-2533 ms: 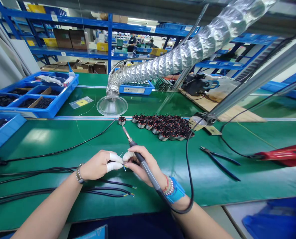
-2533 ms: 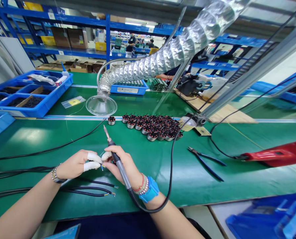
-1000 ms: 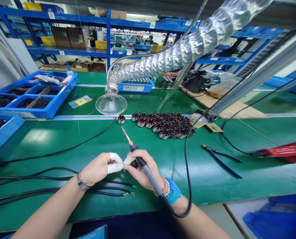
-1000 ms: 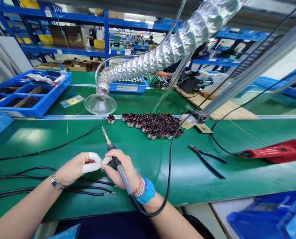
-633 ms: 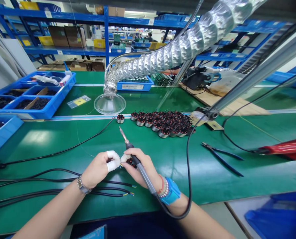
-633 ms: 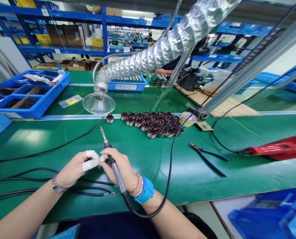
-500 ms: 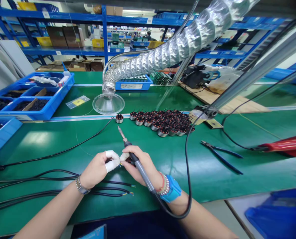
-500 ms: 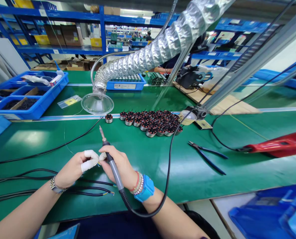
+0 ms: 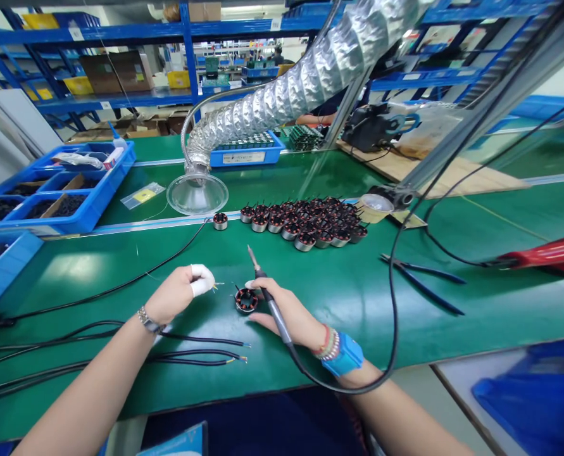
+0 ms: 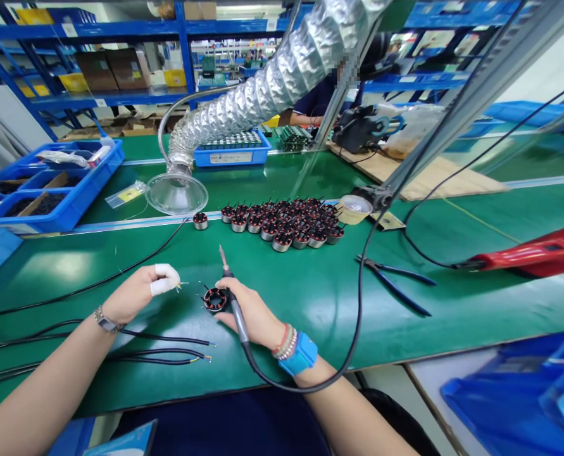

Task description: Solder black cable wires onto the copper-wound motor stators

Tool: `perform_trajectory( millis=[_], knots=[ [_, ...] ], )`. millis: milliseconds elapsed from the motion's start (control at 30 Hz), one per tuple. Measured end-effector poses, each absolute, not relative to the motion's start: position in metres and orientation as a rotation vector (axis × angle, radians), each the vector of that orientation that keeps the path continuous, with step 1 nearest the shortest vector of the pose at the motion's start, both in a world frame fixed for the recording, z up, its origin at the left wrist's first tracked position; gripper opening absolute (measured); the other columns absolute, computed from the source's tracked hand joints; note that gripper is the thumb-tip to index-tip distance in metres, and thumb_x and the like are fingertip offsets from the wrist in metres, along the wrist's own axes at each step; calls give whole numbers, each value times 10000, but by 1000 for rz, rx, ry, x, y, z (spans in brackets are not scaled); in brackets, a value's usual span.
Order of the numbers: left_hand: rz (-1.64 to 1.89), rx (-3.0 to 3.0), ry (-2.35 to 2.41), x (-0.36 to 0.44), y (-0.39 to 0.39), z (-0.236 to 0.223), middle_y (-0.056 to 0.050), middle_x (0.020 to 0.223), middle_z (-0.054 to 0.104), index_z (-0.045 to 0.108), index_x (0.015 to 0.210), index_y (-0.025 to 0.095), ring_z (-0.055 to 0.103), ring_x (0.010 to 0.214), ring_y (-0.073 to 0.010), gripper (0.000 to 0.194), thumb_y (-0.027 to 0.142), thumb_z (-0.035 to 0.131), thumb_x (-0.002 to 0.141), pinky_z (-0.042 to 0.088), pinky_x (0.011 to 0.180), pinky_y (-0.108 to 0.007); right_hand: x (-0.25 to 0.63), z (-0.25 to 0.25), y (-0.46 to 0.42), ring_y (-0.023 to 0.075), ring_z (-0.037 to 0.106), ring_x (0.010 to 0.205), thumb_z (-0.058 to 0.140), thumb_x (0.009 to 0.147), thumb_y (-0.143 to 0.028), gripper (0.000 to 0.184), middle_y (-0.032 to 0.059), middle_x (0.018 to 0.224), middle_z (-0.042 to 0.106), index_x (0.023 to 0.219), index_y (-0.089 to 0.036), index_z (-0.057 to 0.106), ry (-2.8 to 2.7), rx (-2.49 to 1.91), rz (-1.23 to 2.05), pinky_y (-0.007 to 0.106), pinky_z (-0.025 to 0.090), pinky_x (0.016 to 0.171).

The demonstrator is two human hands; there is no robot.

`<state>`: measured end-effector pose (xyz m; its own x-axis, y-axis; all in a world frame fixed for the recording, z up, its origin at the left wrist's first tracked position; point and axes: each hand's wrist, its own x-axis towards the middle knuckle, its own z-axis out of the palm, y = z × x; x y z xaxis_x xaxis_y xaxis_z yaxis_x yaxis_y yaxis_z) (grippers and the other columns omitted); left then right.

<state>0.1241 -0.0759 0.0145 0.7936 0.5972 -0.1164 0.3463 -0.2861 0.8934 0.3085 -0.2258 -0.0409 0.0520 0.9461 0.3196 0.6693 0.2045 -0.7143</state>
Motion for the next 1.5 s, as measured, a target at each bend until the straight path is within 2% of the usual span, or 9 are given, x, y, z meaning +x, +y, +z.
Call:
perform_trajectory(
  millis=[100, 267, 400, 533, 633, 767, 867, 1300, 1500],
  knots=[
    [214, 2050, 710, 132, -67, 17, -18, 705, 592, 564, 663, 158, 526, 702, -162, 148, 292, 516, 699, 403, 707, -288, 304, -39, -219, 162, 604, 823, 612, 739, -167, 369, 51, 973, 599, 1058, -206, 430, -1730, -1531, 452, 306, 486, 761],
    [206, 2143, 707, 135, -73, 14, -15, 711, 596, 558, 676, 157, 530, 691, -152, 158, 281, 481, 736, 405, 688, -270, 304, -32, -215, 157, 611, 794, 636, 725, -186, 378, 58, 969, 611, 1060, -189, 461, -1771, -1470, 382, 279, 489, 724],
    [235, 2206, 721, 132, -85, 10, -3, 682, 590, 549, 680, 159, 522, 654, -136, 146, 252, 461, 749, 404, 640, -242, 307, -16, -219, 116, 600, 680, 529, 823, -162, 149, 32, 817, 643, 969, -187, 546, -1660, -1387, 121, 224, 477, 642],
    [246, 2292, 716, 131, -89, 7, 5, 646, 574, 552, 672, 158, 500, 608, -121, 141, 209, 442, 743, 394, 597, -225, 312, 8, -221, 132, 549, 610, 561, 813, -243, 219, 39, 754, 650, 1021, -183, 590, -1643, -1331, -19, 255, 461, 573],
    [249, 2320, 707, 132, -88, 6, 4, 654, 582, 561, 683, 158, 500, 604, -117, 142, 206, 444, 746, 394, 587, -216, 315, 12, -221, 140, 536, 623, 531, 806, -214, 146, 37, 766, 652, 916, -191, 624, -1515, -1325, 44, 283, 456, 592],
    [254, 2372, 699, 131, -89, 5, 4, 661, 589, 574, 691, 161, 497, 594, -113, 152, 210, 445, 754, 390, 580, -211, 317, -1, -221, 115, 490, 540, 548, 766, -204, 59, -7, 674, 593, 798, -195, 597, -1303, -1337, 285, 254, 400, 510],
    [259, 2405, 705, 131, -89, 5, 3, 664, 592, 577, 695, 163, 498, 592, -113, 152, 217, 451, 761, 387, 579, -210, 319, -8, -221, 124, 479, 553, 557, 748, -221, 45, -14, 622, 552, 756, -193, 592, -1266, -1342, 417, 259, 380, 518],
    [257, 2414, 701, 131, -89, 6, 1, 672, 599, 587, 714, 161, 505, 592, -114, 149, 222, 462, 766, 383, 568, -211, 320, -9, -219, 90, 392, 481, 561, 728, -217, 48, -34, 563, 500, 729, -182, 592, -1204, -1340, 551, 237, 344, 488],
    [260, 2435, 695, 132, -88, 5, 2, 676, 599, 591, 721, 163, 506, 601, -115, 145, 213, 462, 764, 381, 573, -208, 319, -10, -218, 97, 401, 496, 568, 724, -235, 59, -30, 567, 502, 728, -182, 595, -1180, -1347, 564, 242, 345, 492]
  ],
)
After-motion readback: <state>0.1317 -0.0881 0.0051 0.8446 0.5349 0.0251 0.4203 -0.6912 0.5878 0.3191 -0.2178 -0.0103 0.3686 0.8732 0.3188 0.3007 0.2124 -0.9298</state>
